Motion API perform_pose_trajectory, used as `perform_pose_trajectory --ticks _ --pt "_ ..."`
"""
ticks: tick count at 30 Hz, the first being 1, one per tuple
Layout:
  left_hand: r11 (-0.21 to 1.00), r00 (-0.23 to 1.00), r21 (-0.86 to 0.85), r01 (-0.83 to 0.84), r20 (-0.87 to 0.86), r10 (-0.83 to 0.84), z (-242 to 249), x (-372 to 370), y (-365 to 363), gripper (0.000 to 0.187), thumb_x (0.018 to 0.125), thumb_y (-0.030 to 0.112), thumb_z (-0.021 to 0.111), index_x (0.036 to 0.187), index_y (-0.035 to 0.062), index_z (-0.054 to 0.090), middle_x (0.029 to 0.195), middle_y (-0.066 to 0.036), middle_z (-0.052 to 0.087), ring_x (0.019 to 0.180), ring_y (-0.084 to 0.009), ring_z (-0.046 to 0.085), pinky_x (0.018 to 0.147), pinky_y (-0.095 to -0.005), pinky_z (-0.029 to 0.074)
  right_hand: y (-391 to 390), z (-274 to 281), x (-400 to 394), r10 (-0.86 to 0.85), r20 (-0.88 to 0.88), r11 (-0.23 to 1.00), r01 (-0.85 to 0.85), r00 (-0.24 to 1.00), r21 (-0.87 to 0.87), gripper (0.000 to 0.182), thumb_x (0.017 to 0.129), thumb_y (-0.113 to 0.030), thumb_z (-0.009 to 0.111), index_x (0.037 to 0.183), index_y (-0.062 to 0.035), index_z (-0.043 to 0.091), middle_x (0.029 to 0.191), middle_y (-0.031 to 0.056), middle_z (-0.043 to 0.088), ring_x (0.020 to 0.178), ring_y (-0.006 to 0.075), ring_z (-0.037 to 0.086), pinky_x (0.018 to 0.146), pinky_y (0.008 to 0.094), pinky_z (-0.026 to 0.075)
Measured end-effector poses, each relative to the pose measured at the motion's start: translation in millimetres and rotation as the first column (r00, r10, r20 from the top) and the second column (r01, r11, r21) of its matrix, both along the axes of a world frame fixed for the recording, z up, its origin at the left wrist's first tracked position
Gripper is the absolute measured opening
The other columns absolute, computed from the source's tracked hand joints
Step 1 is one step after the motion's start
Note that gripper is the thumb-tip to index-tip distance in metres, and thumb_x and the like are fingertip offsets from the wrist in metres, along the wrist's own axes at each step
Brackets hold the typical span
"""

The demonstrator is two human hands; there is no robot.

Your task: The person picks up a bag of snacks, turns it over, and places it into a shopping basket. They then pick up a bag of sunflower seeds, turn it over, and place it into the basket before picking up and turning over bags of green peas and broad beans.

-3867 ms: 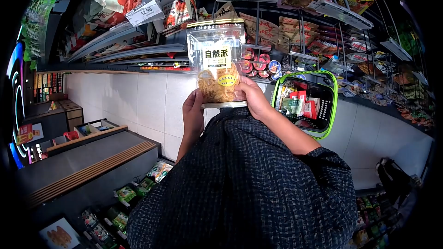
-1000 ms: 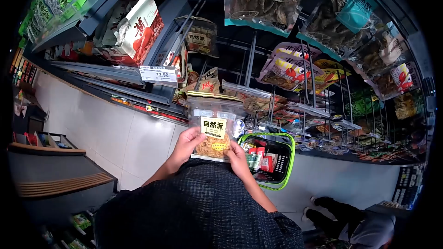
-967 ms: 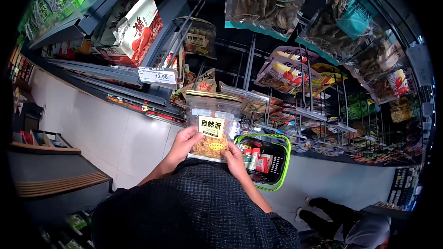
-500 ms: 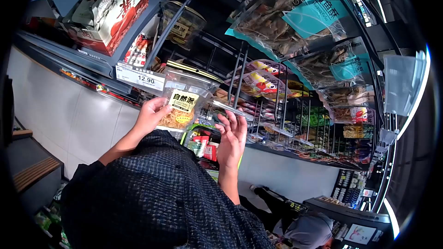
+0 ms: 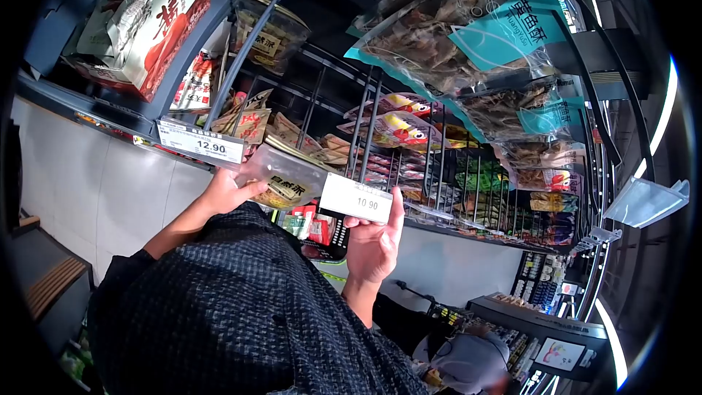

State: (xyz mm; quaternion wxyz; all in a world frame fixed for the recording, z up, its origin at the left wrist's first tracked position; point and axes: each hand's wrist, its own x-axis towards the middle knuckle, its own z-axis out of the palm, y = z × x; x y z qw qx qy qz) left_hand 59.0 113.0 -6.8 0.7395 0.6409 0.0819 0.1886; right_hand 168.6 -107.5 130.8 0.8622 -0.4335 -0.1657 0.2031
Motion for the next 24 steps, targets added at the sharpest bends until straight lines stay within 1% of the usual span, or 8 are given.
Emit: perform_pose_trajectory --ticks 2,4,8,10,11,14,21,24 --pt "0.997 0.998 -0.035 0.062 -0.015 -0.063 4.5 -1.1 -1.0 0.020 0.085 0.013 0.069 0.098 -0.0011 0.065 0.097 -0.008 0.066 0.091 -0.0127 0.060 0.080 -0.0296 0.049 1.8 -0.3 1.6 -0.012 0.041 0.999 0.014 0.999 -0.034 0.074 0.082 -0.019 0.061 0.144 -0.0038 0.024 0.123 0.0147 0.052 0.103 0.0251 0.055 0.079 0.0355 0.046" --pt "0.983 0.991 -0.136 0.121 -0.048 -0.128 9.2 1.9 -3.2 0.020 0.084 0.012 0.069 0.098 -0.0013 0.065 0.098 -0.005 0.065 0.093 -0.0129 0.059 0.086 -0.0301 0.046 1.7 -1.9 5.8 -0.002 0.032 1.000 0.002 0.999 0.005 0.069 0.082 -0.018 0.061 0.141 -0.0029 0.028 0.125 0.0155 0.052 0.110 0.0278 0.054 0.084 0.0378 0.047" --pt "0.990 0.992 -0.089 0.112 -0.056 -0.117 17.1 10.2 -8.5 0.022 0.085 0.013 0.069 0.101 -0.0013 0.065 0.096 -0.005 0.065 0.089 -0.0117 0.059 0.083 -0.0275 0.047 6.8 0.7 7.2 0.001 0.049 1.000 0.000 0.999 -0.015 0.062 0.082 -0.017 0.058 0.139 -0.0070 0.035 0.126 0.0135 0.054 0.110 0.0257 0.054 0.088 0.0362 0.043" --pt "0.980 0.988 -0.145 0.136 -0.057 -0.145 28.5 10.8 -11.0 0.024 0.086 0.012 0.068 0.105 -0.0014 0.063 0.097 -0.004 0.065 0.090 -0.0106 0.059 0.083 -0.0262 0.047 4.5 -4.0 9.4 0.000 0.052 1.000 0.001 0.999 -0.009 0.060 0.081 -0.016 0.058 0.137 -0.0074 0.037 0.127 0.0132 0.053 0.118 0.0284 0.051 0.097 0.0417 0.041" --pt "0.975 0.984 -0.169 0.141 -0.080 -0.157 31.4 10.9 -12.5 0.025 0.086 0.011 0.067 0.107 -0.0014 0.062 0.097 -0.004 0.065 0.090 -0.0101 0.059 0.083 -0.0256 0.047 3.3 -5.1 10.3 0.020 0.055 1.000 -0.021 0.998 0.010 0.059 0.081 -0.014 0.058 0.136 -0.0077 0.037 0.128 0.0133 0.052 0.122 0.0296 0.049 0.104 0.0465 0.037" --pt "0.971 0.984 -0.192 0.144 -0.073 -0.160 29.0 11.7 -18.0 0.027 0.087 0.010 0.067 0.110 -0.0014 0.061 0.097 -0.004 0.065 0.090 -0.0093 0.059 0.081 -0.0252 0.047 2.8 -5.9 10.0 0.016 0.051 1.000 -0.015 0.999 -0.008 0.060 0.081 -0.014 0.058 0.137 -0.0076 0.036 0.129 0.0130 0.052 0.122 0.0294 0.049 0.104 0.0470 0.036" --pt "0.982 0.982 -0.134 0.132 -0.115 -0.147 22.4 12.7 -22.2 0.024 0.086 0.010 0.067 0.107 -0.0026 0.063 0.095 -0.005 0.067 0.086 -0.0102 0.061 0.077 -0.0270 0.049 0.9 -9.2 8.8 0.003 0.058 1.000 -0.002 0.998 -0.018 0.062 0.082 -0.015 0.057 0.139 -0.0086 0.033 0.130 0.0123 0.051 0.123 0.0296 0.047 0.104 0.0481 0.036" --pt "0.986 0.983 -0.130 0.107 -0.134 -0.125 31.0 10.0 -21.0 0.024 0.086 0.011 0.067 0.106 -0.0029 0.063 0.095 -0.006 0.068 0.086 -0.0109 0.061 0.077 -0.0273 0.049 2.0 -10.1 7.8 -0.013 0.059 0.999 0.014 0.998 -0.030 0.063 0.082 -0.016 0.057 0.140 -0.0096 0.032 0.129 0.0117 0.051 0.121 0.0290 0.048 0.099 0.0460 0.040"
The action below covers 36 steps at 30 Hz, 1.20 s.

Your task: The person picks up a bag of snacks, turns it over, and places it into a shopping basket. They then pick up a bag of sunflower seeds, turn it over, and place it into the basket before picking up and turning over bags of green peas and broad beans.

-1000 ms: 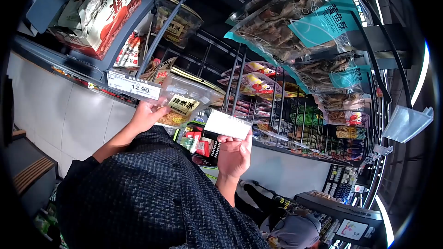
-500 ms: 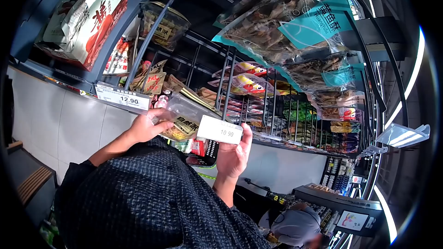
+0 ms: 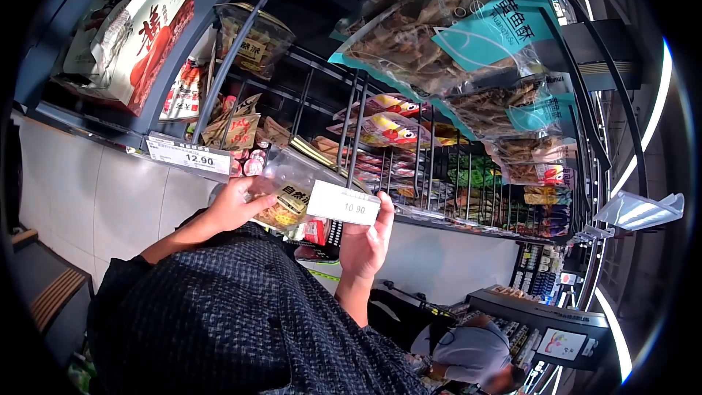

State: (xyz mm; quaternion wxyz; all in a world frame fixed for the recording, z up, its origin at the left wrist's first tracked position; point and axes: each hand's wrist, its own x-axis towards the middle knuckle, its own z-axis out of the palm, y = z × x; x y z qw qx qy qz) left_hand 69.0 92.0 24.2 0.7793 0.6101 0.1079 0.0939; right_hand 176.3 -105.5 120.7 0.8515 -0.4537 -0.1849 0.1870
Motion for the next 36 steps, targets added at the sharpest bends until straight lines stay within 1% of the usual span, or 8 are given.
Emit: perform_pose_trajectory --ticks 8,11,15,19,24,29,33,36 --pt "1.000 1.000 -0.013 -0.011 -0.005 0.011 -8.5 7.4 -8.8 0.033 0.087 0.018 0.068 0.112 -0.0026 0.061 0.099 -0.008 0.068 0.091 -0.0114 0.063 0.081 -0.0270 0.050 1.3 0.8 -1.3 -0.002 0.002 1.000 0.002 1.000 -0.028 0.063 0.083 -0.019 0.058 0.140 -0.0110 0.033 0.126 0.0100 0.052 0.109 0.0246 0.052 0.082 0.0370 0.043" --pt "0.990 0.989 0.131 -0.059 -0.125 0.075 -11.7 26.6 -3.2 0.026 0.085 0.015 0.068 0.101 -0.0042 0.062 0.087 -0.005 0.066 0.080 -0.0091 0.061 0.072 -0.0261 0.049 2.8 3.7 -1.2 0.000 0.022 0.999 0.000 1.000 -0.040 0.065 0.082 -0.021 0.060 0.140 -0.0099 0.033 0.125 0.0111 0.052 0.107 0.0239 0.052 0.080 0.0353 0.043" --pt "0.976 0.982 -0.107 -0.191 -0.020 0.190 -36.3 77.0 -0.3 0.027 0.087 0.012 0.065 0.108 -0.0044 0.059 0.096 -0.008 0.068 0.085 -0.0120 0.063 0.075 -0.0248 0.050 5.4 11.0 -2.7 0.011 0.005 0.999 -0.010 1.000 -0.039 0.071 0.081 -0.020 0.060 0.143 -0.0045 0.028 0.114 0.0161 0.054 0.092 0.0244 0.057 0.082 0.0353 0.048" --pt "0.961 0.954 -0.067 -0.270 0.119 0.276 -51.8 129.1 18.2 0.021 0.089 0.011 0.063 0.103 -0.0048 0.060 0.091 -0.007 0.068 0.083 -0.0088 0.062 0.073 -0.0236 0.048 -5.7 0.1 -8.4 0.044 -0.022 0.995 -0.046 0.999 -0.089 0.072 0.083 -0.025 0.061 0.143 -0.0062 0.027 0.113 0.0140 0.055 0.089 0.0205 0.054 0.080 0.0324 0.044" --pt "0.884 0.901 0.207 -0.419 0.216 0.377 -45.6 179.4 48.0 0.024 0.086 0.018 0.065 0.098 -0.0025 0.065 0.088 -0.015 0.070 0.080 -0.0183 0.068 0.070 -0.0289 0.049 -20.8 -23.2 -29.8 0.130 -0.133 0.982 -0.147 0.983 -0.122 0.055 0.086 -0.022 0.059 0.134 -0.0025 0.039 0.106 0.0145 0.059 0.091 0.0229 0.058 0.084 0.0346 0.045" --pt "0.822 0.887 0.334 -0.462 0.183 0.424 -70.5 202.1 64.0 0.026 0.088 0.020 0.065 0.101 -0.0020 0.066 0.087 -0.013 0.070 0.081 -0.0134 0.064 0.070 -0.0282 0.048 -35.9 -42.0 -48.1 0.270 -0.218 0.935 -0.309 0.938 -0.173 0.038 0.091 -0.015 0.054 0.125 0.0012 0.048 0.107 0.0150 0.062 0.095 0.0214 0.060 0.088 0.0331 0.044" --pt "0.807 0.891 0.382 -0.450 0.244 0.382 -58.9 196.1 66.1 0.026 0.087 0.021 0.065 0.103 0.0009 0.067 0.092 -0.017 0.069 0.085 -0.0217 0.067 0.074 -0.0313 0.049 -45.0 -46.5 -50.9 0.243 -0.246 0.920 -0.303 0.938 -0.248 0.034 0.092 -0.012 0.053 0.124 0.0008 0.049 0.108 0.0121 0.063 0.094 0.0184 0.060 0.086 0.0307 0.045" --pt "0.807 0.883 0.362 -0.467 0.238 0.404 -65.9 199.8 66.6 0.023 0.087 0.020 0.065 0.102 0.0017 0.068 0.089 -0.015 0.070 0.080 -0.0186 0.067 0.071 -0.0309 0.050 -49.2 -53.2 -49.9 0.241 -0.258 0.926 -0.301 0.936 -0.226 0.031 0.092 -0.009 0.052 0.121 0.0012 0.051 0.106 0.0126 0.063 0.092 0.0180 0.060 0.085 0.0301 0.046"
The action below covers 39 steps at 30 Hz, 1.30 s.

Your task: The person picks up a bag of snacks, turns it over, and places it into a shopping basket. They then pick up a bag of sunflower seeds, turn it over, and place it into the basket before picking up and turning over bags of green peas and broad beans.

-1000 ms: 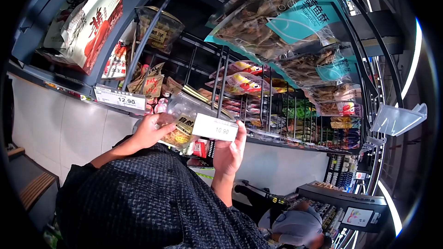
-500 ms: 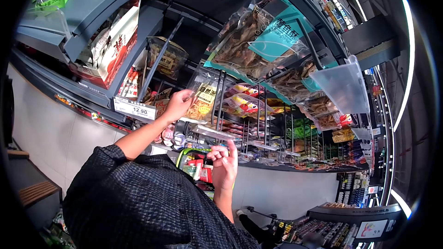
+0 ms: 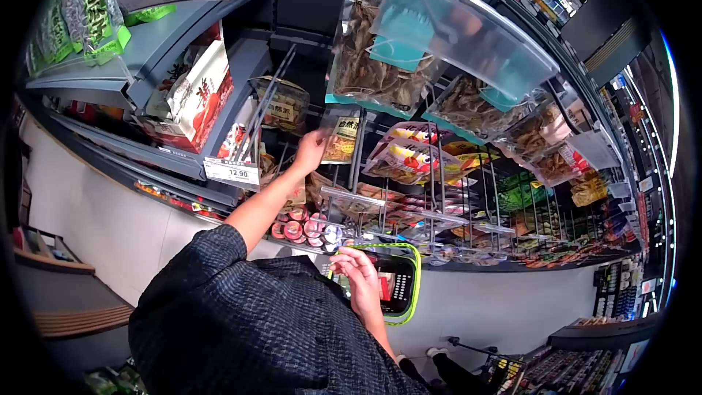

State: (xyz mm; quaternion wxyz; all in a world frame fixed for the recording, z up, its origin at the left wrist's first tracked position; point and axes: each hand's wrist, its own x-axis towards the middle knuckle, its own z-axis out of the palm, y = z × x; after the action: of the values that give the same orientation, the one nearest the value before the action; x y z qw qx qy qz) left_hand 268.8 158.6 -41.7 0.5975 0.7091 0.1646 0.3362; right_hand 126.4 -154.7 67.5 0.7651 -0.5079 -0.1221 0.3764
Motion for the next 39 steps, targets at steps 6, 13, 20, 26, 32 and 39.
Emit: perform_pose_trajectory --ticks 6,13,20,26,32,39 --pt "0.861 0.914 0.371 -0.348 -0.067 0.399 0.9 -37.4 -24.5 0.056 0.081 0.011 0.067 0.130 -0.0013 0.041 0.121 -0.020 0.052 0.112 -0.0343 0.052 0.097 -0.0393 0.041 -10.5 0.8 -8.6 -0.059 -0.027 0.998 0.058 0.998 -0.031 0.029 0.092 -0.008 0.052 0.118 0.0028 0.052 0.101 0.0135 0.064 0.087 0.0181 0.061 0.083 0.0300 0.046" --pt "0.706 0.847 -0.566 0.426 -0.025 -0.532 32.0 -157.7 -138.7 0.028 0.095 0.027 0.055 0.106 0.0012 0.059 0.099 -0.007 0.065 0.094 -0.0133 0.062 0.082 -0.0263 0.049 -15.8 -25.1 -10.9 0.039 -0.009 0.980 -0.036 0.999 0.194 0.044 0.089 -0.020 0.057 0.124 0.0031 0.044 0.107 0.0177 0.058 0.092 0.0244 0.061 0.082 0.0341 0.049" --pt "-0.361 0.633 -0.712 0.602 0.701 -0.327 84.2 -240.8 -190.7 0.070 0.091 0.058 0.046 0.121 -0.0048 0.046 0.119 -0.019 0.055 0.116 -0.0271 0.051 0.104 -0.0404 0.037 36.6 -55.9 -8.7 0.473 -0.040 0.845 -0.440 0.880 0.303 0.047 0.089 -0.027 0.054 0.125 0.0010 0.042 0.102 0.0175 0.059 0.083 0.0249 0.061 0.076 0.0337 0.051" --pt "-0.270 0.619 -0.612 0.743 0.782 -0.071 -74.4 -278.3 -161.3 0.054 0.094 0.052 0.043 0.110 0.0038 0.060 0.102 -0.010 0.065 0.076 -0.0199 0.060 0.071 -0.0289 0.047 62.0 -93.1 -23.4 0.746 0.063 0.650 -0.745 0.663 0.147 0.034 0.095 -0.012 0.048 0.125 0.0039 0.045 0.104 0.0185 0.061 0.087 0.0251 0.063 0.079 0.0324 0.052" --pt "-0.175 0.884 -0.887 0.427 0.451 -0.126 -12.0 -301.9 -164.5 0.056 0.097 0.047 0.029 0.123 0.0012 0.049 0.137 -0.017 0.046 0.122 -0.0361 0.046 0.107 -0.0552 0.028 21.7 -169.9 -5.6 0.673 -0.015 0.731 -0.669 0.739 -0.131 0.030 0.097 -0.023 0.052 0.114 -0.0012 0.061 0.108 0.0040 0.064 0.096 0.0118 0.058 0.086 0.0249 0.045" --pt "0.591 0.881 -0.805 -0.045 -0.311 -0.358 -112.1 -332.8 -120.7 0.047 0.098 0.040 0.044 0.128 0.0038 0.047 0.118 -0.012 0.059 0.102 -0.0238 0.060 0.085 -0.0364 0.047 -18.5 -249.0 -9.2 0.485 0.221 0.821 -0.354 0.846 -0.448 0.020 0.089 -0.016 0.059 0.101 -0.0015 0.063 0.087 0.0043 0.067 0.080 0.0123 0.061 0.074 0.0275 0.049"
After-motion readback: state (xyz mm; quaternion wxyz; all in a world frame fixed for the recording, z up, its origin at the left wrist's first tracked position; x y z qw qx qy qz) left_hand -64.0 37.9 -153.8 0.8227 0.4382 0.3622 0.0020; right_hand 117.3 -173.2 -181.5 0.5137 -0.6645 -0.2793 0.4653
